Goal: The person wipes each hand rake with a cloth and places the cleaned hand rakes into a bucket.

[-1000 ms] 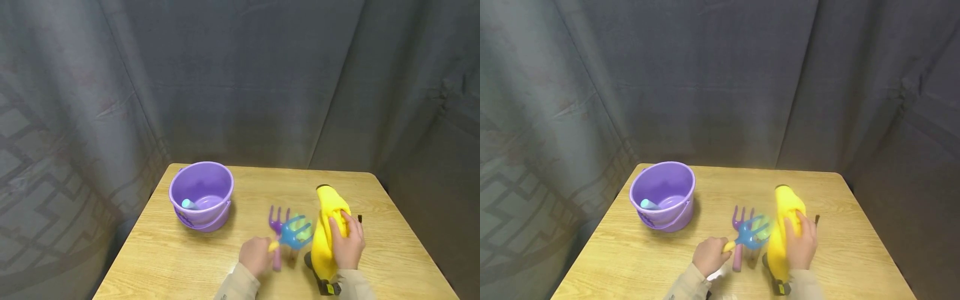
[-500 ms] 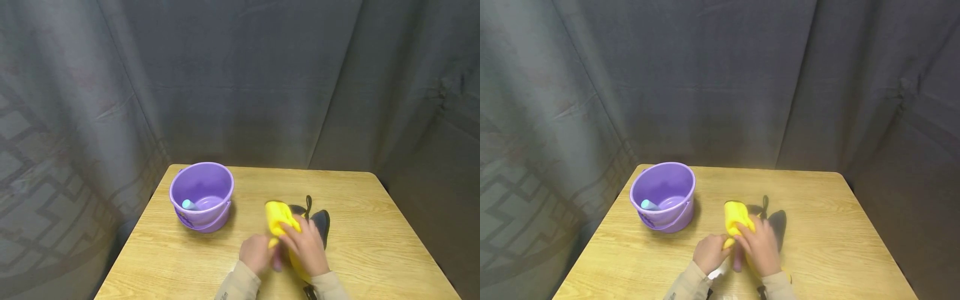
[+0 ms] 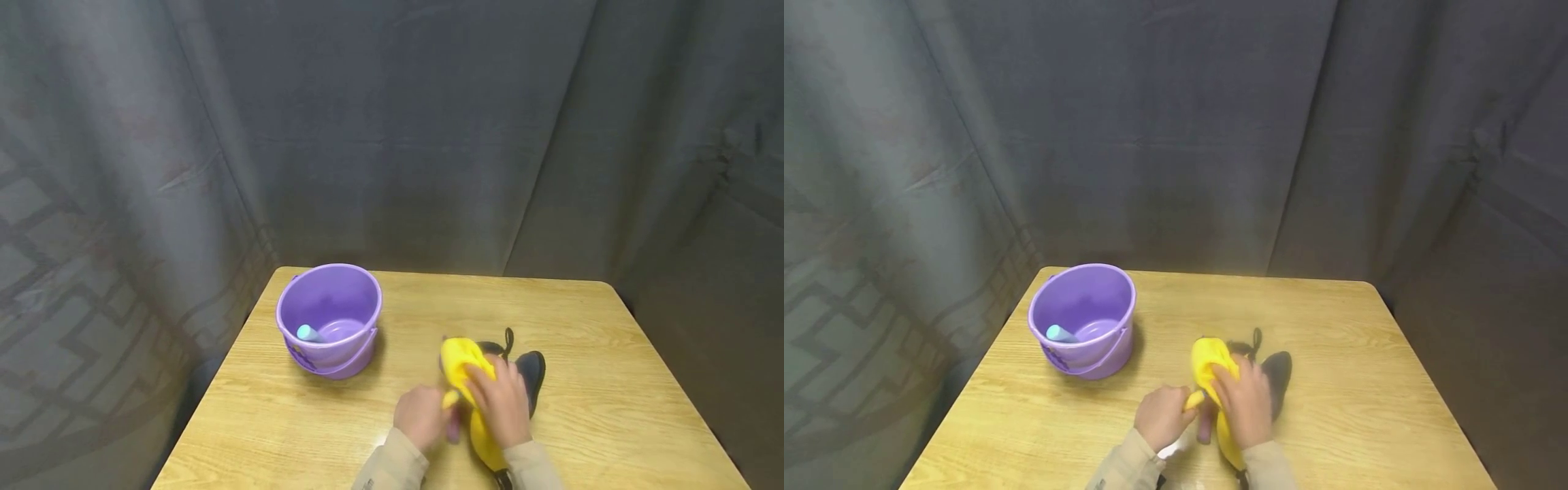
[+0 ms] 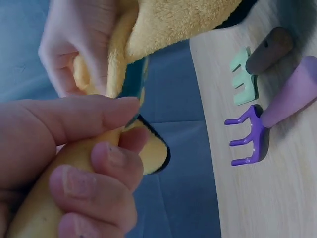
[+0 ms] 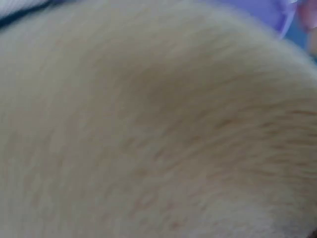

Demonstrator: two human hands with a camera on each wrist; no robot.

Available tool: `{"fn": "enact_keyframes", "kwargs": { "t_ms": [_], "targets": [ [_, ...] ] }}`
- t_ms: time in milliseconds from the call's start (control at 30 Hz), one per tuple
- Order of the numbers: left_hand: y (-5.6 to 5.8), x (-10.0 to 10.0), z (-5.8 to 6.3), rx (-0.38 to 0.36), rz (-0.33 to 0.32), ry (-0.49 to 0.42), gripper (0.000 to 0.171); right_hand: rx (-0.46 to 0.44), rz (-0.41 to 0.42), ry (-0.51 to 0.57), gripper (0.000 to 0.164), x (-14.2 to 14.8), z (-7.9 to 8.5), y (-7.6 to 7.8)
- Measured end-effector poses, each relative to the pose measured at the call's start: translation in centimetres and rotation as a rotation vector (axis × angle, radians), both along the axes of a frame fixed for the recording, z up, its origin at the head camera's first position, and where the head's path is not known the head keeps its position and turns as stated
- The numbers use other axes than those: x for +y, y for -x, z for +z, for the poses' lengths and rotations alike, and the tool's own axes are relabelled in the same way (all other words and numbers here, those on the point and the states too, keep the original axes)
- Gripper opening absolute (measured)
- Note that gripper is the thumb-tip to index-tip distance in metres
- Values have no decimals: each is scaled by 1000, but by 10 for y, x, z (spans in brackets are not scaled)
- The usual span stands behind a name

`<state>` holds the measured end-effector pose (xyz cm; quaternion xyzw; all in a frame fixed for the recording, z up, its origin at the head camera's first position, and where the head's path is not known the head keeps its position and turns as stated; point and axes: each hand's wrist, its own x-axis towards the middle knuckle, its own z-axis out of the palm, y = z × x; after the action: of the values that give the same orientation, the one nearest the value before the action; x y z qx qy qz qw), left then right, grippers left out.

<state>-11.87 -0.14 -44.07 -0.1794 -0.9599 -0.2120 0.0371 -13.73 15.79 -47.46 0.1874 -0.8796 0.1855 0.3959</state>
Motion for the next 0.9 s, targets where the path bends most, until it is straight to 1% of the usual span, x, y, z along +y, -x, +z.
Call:
{"fn": "enact_keyframes", "kwargs": {
  "t_ms": [67, 167, 300, 433, 600, 633, 700, 733, 800, 900],
  "targets": [
    [-1, 0, 1, 19, 0, 47, 28, 27, -47, 20, 38, 4, -4, 3],
    [-3, 1, 2, 37, -9, 91, 25, 61, -107, 54, 32, 9, -11, 5],
    [-4, 3, 1, 73, -29, 113, 25, 59, -162, 101, 26, 14, -16, 5],
    [-5, 7, 0, 105, -50, 124, 23, 47, -235, 145, 27, 17, -17, 5],
    [-7, 10, 1, 123, -46, 152, 18, 52, -310, 192, 33, 19, -18, 5],
    [-8, 11, 2, 128, -45, 158, 18, 47, -319, 210, 34, 20, -18, 5],
    [-8, 11, 3, 137, -47, 167, 24, 32, -332, 247, 35, 20, -17, 4],
    [-8, 11, 3, 137, -48, 169, 28, 16, -340, 272, 35, 20, -17, 4],
    [-8, 11, 4, 141, -49, 168, 29, -16, -348, 337, 35, 20, -17, 3],
    [-9, 10, 4, 140, -51, 165, 22, -69, -350, 440, 32, 20, -13, 3]
  ]
}}
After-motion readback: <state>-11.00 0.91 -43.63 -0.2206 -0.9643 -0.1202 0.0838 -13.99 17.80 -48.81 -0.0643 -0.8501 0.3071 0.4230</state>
